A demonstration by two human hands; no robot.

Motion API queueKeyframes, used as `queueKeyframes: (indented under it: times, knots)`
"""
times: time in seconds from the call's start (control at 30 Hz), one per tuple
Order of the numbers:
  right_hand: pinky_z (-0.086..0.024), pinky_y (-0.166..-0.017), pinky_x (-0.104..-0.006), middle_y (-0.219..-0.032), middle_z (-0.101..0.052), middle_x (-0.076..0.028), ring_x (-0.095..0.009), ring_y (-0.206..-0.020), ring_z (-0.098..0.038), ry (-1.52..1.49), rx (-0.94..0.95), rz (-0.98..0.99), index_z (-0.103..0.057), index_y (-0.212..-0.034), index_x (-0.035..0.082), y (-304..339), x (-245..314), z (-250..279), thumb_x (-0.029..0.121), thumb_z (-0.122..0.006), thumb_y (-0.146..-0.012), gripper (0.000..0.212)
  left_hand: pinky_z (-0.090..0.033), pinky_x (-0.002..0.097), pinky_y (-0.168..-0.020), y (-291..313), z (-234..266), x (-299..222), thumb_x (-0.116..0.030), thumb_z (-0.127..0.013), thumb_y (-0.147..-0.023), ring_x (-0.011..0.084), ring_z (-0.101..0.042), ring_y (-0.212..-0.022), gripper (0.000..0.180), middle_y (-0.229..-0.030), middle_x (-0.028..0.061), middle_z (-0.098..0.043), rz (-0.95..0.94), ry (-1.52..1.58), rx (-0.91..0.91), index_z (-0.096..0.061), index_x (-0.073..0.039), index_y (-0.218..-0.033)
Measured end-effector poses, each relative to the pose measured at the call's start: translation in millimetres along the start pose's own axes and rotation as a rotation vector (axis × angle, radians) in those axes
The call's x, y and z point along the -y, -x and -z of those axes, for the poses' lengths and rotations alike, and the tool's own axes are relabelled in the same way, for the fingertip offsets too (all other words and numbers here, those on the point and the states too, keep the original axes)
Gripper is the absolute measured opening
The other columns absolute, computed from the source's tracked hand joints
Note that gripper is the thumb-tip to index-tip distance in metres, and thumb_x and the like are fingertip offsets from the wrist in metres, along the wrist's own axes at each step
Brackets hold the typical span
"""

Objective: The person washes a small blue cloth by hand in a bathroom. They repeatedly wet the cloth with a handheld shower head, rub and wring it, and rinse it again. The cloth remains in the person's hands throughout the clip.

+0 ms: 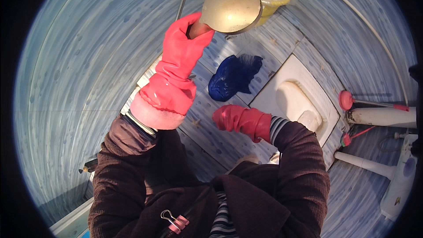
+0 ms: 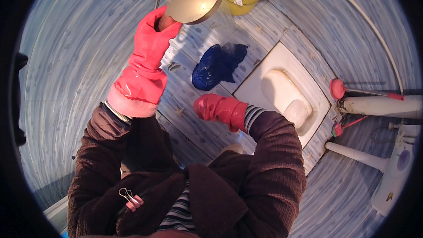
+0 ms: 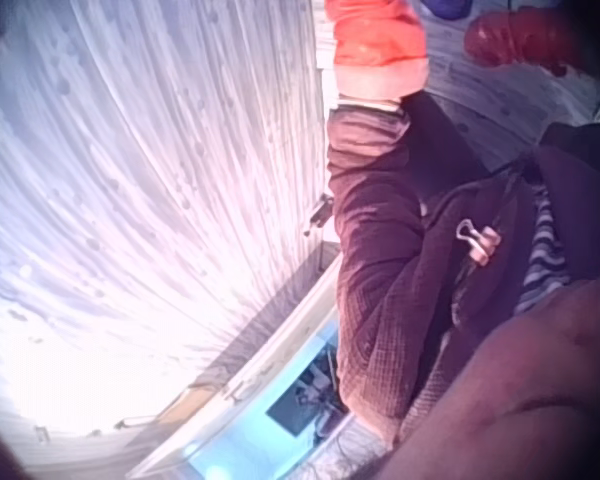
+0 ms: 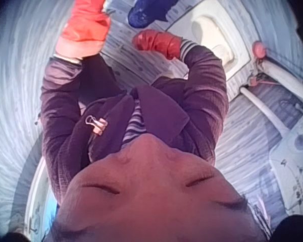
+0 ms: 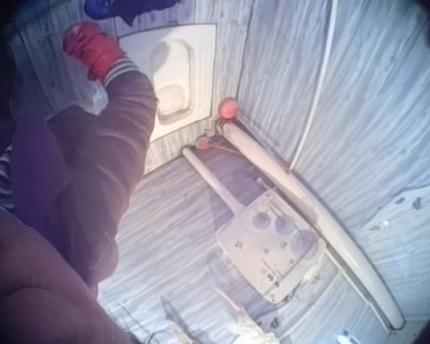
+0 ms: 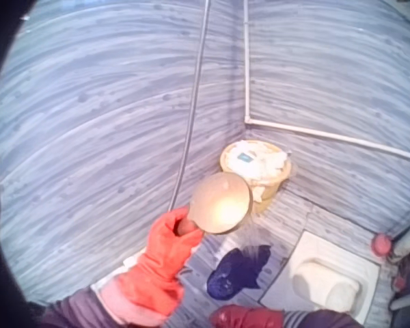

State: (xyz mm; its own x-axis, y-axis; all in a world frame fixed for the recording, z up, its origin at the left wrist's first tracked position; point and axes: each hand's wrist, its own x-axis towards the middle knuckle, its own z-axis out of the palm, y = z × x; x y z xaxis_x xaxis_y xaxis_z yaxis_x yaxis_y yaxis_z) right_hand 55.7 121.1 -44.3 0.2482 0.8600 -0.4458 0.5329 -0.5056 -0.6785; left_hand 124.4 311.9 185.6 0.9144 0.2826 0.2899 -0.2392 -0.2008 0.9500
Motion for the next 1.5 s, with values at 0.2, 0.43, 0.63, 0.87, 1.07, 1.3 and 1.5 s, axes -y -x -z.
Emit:
queueKeyframes:
  times: [0.2,0.43,0.63,0.87,1.07,1.3,1.5]
  knots:
    - [-0.055,-0.075,-0.0491,-0.091,-0.073,-0.021,-0.042,-0.085,-0.070,0.210,0.011,0.095,-0.078,-0.087,0.007,3.6,20.2,7.3,0.026,-0.070,-0.079,0.022,-0.054,0.0315,-0.077,8.9,29.4,5.7,-0.016,-0.082,-0.085,0.0158,-0.067,-0.084,0.033,-0.093,0.0073,-0.073,0.025,-0.201,0.146,-0.074,-0.003,-0.114]
    - [-0.056,-0.079,-0.0496,-0.096,-0.073,-0.021,-0.044,-0.089,-0.070,0.197,0.031,0.079,-0.077,-0.091,0.006,1.9,38.0,16.5,0.026,-0.068,-0.080,0.025,-0.055,0.0398,-0.077,3.3,64.6,17.0,-0.016,-0.081,-0.080,0.0337,-0.068,-0.085,0.027,-0.092,0.0150,-0.072,-0.105,-0.463,0.407,-0.076,-0.009,-0.105]
    - [-0.056,-0.082,-0.0499,-0.099,-0.074,-0.022,-0.041,-0.095,-0.072,0.251,-0.011,0.049,-0.078,-0.096,0.006,12.1,0.6,31.7,0.026,-0.065,-0.081,0.028,-0.055,0.0393,-0.078,5.4,88.5,21.3,-0.009,-0.078,-0.082,0.0305,-0.069,-0.088,0.026,-0.097,0.0133,-0.072,-0.163,-0.618,0.572,-0.075,-0.007,-0.107]
    - [-0.055,-0.089,-0.0503,-0.123,-0.069,-0.017,-0.037,-0.113,-0.066,0.426,-0.252,-0.445,-0.069,-0.126,0.016,16.0,-92.2,73.8,0.028,-0.075,-0.073,0.054,-0.055,0.0409,-0.077,12.5,79.6,32.6,-0.007,-0.081,-0.078,0.0353,-0.069,-0.089,0.032,-0.100,0.0149,-0.072,-0.163,-0.515,0.471,-0.074,-0.008,-0.109]
    - [-0.046,-0.097,-0.0620,-0.153,-0.046,-0.012,-0.039,-0.138,-0.044,0.610,-0.547,-0.274,-0.049,-0.149,0.023,8.4,-91.4,69.9,0.034,-0.078,-0.071,0.084,-0.055,0.0350,-0.076,16.4,70.3,21.3,-0.009,-0.080,-0.083,0.0233,-0.070,-0.085,0.030,-0.097,0.0125,-0.071,-0.026,-0.394,0.355,-0.074,-0.006,-0.112]
    - [-0.045,-0.097,-0.0568,-0.146,-0.053,-0.011,-0.036,-0.135,-0.048,0.516,-0.532,-0.194,-0.058,-0.141,0.026,-58.2,-34.7,-1.0,0.035,-0.077,-0.075,0.070,-0.055,0.0334,-0.078,15.4,64.2,10.5,-0.013,-0.078,-0.086,0.0203,-0.070,-0.085,0.028,-0.095,0.0103,-0.072,0.058,-0.416,0.287,-0.074,-0.005,-0.113]
    - [-0.053,-0.096,-0.0435,-0.113,-0.074,-0.017,-0.033,-0.108,-0.070,-0.236,-0.706,-0.305,-0.070,-0.124,0.008,-62.3,-97.5,66.0,0.032,-0.081,-0.085,0.047,-0.056,0.0330,-0.081,9.7,57.5,6.7,-0.014,-0.079,-0.086,0.0204,-0.071,-0.088,0.032,-0.097,0.0115,-0.074,0.013,-0.385,0.228,-0.074,-0.006,-0.116]
